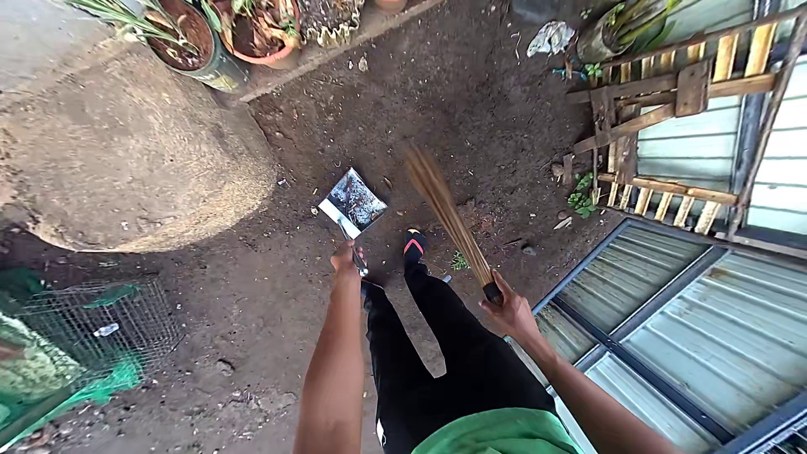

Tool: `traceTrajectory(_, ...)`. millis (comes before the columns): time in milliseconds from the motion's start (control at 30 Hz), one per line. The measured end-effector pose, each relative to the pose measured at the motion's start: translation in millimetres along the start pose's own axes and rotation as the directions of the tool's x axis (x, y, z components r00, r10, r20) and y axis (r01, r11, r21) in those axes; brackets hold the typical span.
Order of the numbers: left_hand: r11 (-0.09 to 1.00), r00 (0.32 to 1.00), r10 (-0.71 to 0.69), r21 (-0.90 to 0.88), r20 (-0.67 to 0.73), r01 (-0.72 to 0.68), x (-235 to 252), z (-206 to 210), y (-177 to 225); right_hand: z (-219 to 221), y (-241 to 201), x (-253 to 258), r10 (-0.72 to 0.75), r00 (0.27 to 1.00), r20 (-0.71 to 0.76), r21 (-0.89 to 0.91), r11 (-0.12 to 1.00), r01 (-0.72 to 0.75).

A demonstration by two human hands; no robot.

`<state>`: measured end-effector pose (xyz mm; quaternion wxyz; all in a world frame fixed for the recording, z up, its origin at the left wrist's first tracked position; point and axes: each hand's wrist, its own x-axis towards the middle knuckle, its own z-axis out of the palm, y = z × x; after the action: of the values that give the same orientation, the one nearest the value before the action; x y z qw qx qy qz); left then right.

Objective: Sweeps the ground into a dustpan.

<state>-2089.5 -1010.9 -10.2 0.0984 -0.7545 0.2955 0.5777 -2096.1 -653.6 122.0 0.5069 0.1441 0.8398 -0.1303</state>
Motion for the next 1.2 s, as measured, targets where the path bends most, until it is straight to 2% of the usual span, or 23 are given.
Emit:
traceTrajectory(133, 0.997, 1.000, -0.002, 0.071, -0.028, 0.004, 8, 2, -25, 37, -27, 43, 0.053, 0.997, -0.052, 0.080, 0.996, -0.049)
traceTrajectory(233, 0.998, 0.998, -0.021, 0.061, -0.051, 0.025, 21, 9, -44, 84, -49, 53, 0.027, 0.993, 0.116, -0.052, 0.998, -0.022)
traceTrajectory(333, 0.999, 0.998, -0.041, -0.014, -0.042, 0.041, 24, 13, -51, 110, -51, 31, 0.016, 0.964, 0.267, -0.161, 0.987, 0.028)
traceTrajectory(400, 0.996, 0.998, -0.054, -0.071, -0.021, 0.052, 23, 3, -53, 102, -42, 4, 0.006, 0.963, 0.270, -0.114, 0.993, 0.026)
traceTrajectory(500, 0.983, 0.996, -0.066, -0.166, 0.064, 0.076, 23, -27, -52, 63, -34, -28, -0.009, 0.972, 0.237, -0.113, 0.993, 0.037)
traceTrajectory(633, 0.962, 0.989, -0.087, -0.248, 0.117, 0.114, 19, -48, -56, -2, -37, -18, -0.119, 0.989, 0.083, -0.163, 0.978, 0.132)
traceTrajectory(700, 0.943, 0.990, -0.095, -0.309, 0.108, 0.124, 13, -55, -59, -30, -63, 9, -0.191, 0.982, 0.007, -0.199, 0.962, 0.189)
traceTrajectory(833, 0.872, 0.990, -0.095, -0.472, 0.104, 0.133, 8, -71, -71, -64, -159, 89, -0.257, 0.963, -0.074, -0.308, 0.925, 0.223)
traceTrajectory(900, 0.843, 0.989, -0.101, -0.519, 0.107, 0.142, 7, -80, -81, -62, -199, 145, -0.340, 0.931, -0.134, -0.331, 0.901, 0.281)
traceTrajectory(1033, 0.767, 0.990, -0.112, -0.627, 0.082, 0.138, 10, -107, -96, -31, -288, 217, -0.331, 0.936, -0.118, -0.465, 0.851, 0.243)
traceTrajectory(1100, 0.727, 0.990, -0.119, -0.674, 0.069, 0.134, 10, -127, -100, 6, -287, 210, -0.332, 0.942, -0.045, -0.501, 0.823, 0.267)
traceTrajectory(1200, 0.695, 0.989, -0.136, -0.707, 0.049, 0.131, 19, -148, -109, 37, -240, 151, -0.300, 0.954, 0.024, -0.496, 0.825, 0.272)
